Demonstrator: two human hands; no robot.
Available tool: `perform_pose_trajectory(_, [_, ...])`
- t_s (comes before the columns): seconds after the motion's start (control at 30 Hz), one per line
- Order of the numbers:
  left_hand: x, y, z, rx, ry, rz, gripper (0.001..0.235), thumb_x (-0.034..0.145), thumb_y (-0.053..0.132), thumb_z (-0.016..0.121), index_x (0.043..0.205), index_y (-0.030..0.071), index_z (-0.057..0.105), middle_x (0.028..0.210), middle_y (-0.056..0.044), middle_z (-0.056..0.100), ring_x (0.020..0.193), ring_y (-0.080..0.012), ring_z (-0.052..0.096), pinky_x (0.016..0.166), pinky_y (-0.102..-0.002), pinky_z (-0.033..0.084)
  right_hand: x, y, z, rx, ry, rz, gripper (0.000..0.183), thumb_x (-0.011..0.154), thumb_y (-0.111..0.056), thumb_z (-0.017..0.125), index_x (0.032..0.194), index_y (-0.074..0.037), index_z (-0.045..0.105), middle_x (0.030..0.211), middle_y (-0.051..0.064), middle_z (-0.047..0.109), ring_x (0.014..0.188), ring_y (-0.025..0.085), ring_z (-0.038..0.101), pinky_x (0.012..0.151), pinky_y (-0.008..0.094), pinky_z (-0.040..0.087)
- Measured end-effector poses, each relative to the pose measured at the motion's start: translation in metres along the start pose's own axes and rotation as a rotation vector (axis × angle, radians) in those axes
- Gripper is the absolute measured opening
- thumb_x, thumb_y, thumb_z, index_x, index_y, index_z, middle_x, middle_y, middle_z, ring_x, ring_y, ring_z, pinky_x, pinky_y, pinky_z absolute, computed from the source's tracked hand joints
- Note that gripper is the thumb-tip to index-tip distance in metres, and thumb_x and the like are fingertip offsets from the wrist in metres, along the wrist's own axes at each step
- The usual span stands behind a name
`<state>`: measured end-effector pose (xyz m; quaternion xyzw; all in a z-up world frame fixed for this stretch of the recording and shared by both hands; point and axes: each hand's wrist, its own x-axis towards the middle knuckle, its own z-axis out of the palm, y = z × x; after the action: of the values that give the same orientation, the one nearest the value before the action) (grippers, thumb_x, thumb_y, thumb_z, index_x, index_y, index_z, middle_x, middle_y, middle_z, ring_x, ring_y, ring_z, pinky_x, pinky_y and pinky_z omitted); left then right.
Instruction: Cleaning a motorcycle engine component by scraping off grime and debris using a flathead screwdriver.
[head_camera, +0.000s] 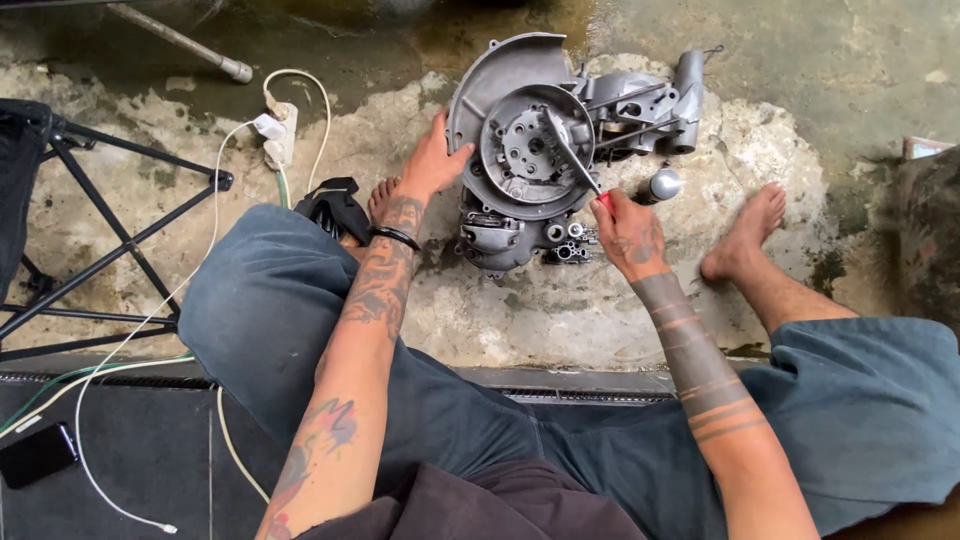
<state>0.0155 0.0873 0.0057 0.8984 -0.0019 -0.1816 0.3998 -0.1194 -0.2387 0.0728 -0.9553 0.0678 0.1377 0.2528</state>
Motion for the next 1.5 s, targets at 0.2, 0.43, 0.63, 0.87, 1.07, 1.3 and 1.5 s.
perform_pose_trajectory(0.2, [-0.014,0.017,0.006,0.000,-0.030,-0.079,0.075,0.101,0.059,0.055,0.156,0.017,0.027,0.145,-0.023,0.056,0.130,-0.0378,0.060,0.104,-0.054,0.054,0.012,0.002,-0.025,-0.075,0.038,-0.040,0.038,0.107,-0.047,0.054,0.101,-0.012,0.064,0.085,0.023,0.070,0.093,0.050,0.070,0.081,0.059,0.056])
perform_pose_trajectory(0.43, [-0.013,0.011,0.007,0.008,-0.012,-0.047,0.072,0.102,0.051,0.054,0.151,0.003,0.035,0.133,-0.033,0.062,0.124,-0.0467,0.063,0.102,-0.058,0.052,0.028,-0.005,-0.011,-0.063,-0.037,-0.078,0.032,0.103,-0.045,0.056,0.103,-0.015,0.065,0.086,0.021,0.070,0.093,0.047,0.070,0.081,0.059,0.056])
perform_pose_trajectory(0.63, [-0.025,0.025,0.000,-0.018,0.012,-0.031,0.072,0.101,0.048,0.054,0.151,0.000,0.035,0.128,-0.035,0.064,0.119,-0.0469,0.066,0.097,-0.058,0.054,0.035,-0.014,-0.030,-0.022,-0.072,-0.135,0.031,0.102,-0.044,0.060,0.101,-0.013,0.065,0.085,0.022,0.069,0.094,0.048,0.069,0.079,0.058,0.054])
perform_pose_trajectory(0.87, [-0.030,0.026,-0.001,-0.081,0.028,0.028,0.068,0.104,0.040,0.053,0.151,-0.005,0.034,0.123,-0.038,0.065,0.111,-0.0497,0.069,0.088,-0.058,0.058,0.049,-0.004,-0.025,-0.005,-0.086,-0.115,0.027,0.101,-0.038,0.065,0.103,-0.011,0.068,0.084,0.023,0.070,0.095,0.048,0.069,0.081,0.059,0.054])
perform_pose_trajectory(1.07, [-0.017,0.010,0.009,-0.098,0.023,0.013,0.073,0.105,0.044,0.054,0.154,-0.005,0.032,0.121,-0.036,0.067,0.110,-0.0477,0.070,0.087,-0.057,0.060,0.039,-0.010,-0.034,-0.005,-0.154,-0.138,0.025,0.101,-0.038,0.065,0.104,-0.013,0.070,0.084,0.022,0.071,0.094,0.048,0.070,0.081,0.057,0.055])
perform_pose_trajectory(1.3, [-0.040,0.038,-0.003,-0.168,0.031,-0.034,0.070,0.104,0.042,0.053,0.155,-0.001,0.031,0.129,-0.035,0.064,0.118,-0.0461,0.067,0.098,-0.057,0.056,0.020,-0.025,-0.042,-0.005,-0.155,-0.110,0.024,0.101,-0.029,0.066,0.107,-0.007,0.072,0.090,0.026,0.073,0.097,0.051,0.069,0.083,0.059,0.054])
perform_pose_trajectory(1.5, [-0.057,0.055,-0.013,-0.156,0.056,-0.033,0.079,0.103,0.034,0.055,0.161,0.004,0.011,0.132,-0.042,0.059,0.121,-0.0520,0.064,0.103,-0.062,0.051,0.025,0.000,-0.014,-0.013,-0.037,-0.043,0.028,0.102,-0.044,0.065,0.110,-0.018,0.071,0.089,0.019,0.073,0.096,0.046,0.070,0.080,0.055,0.056])
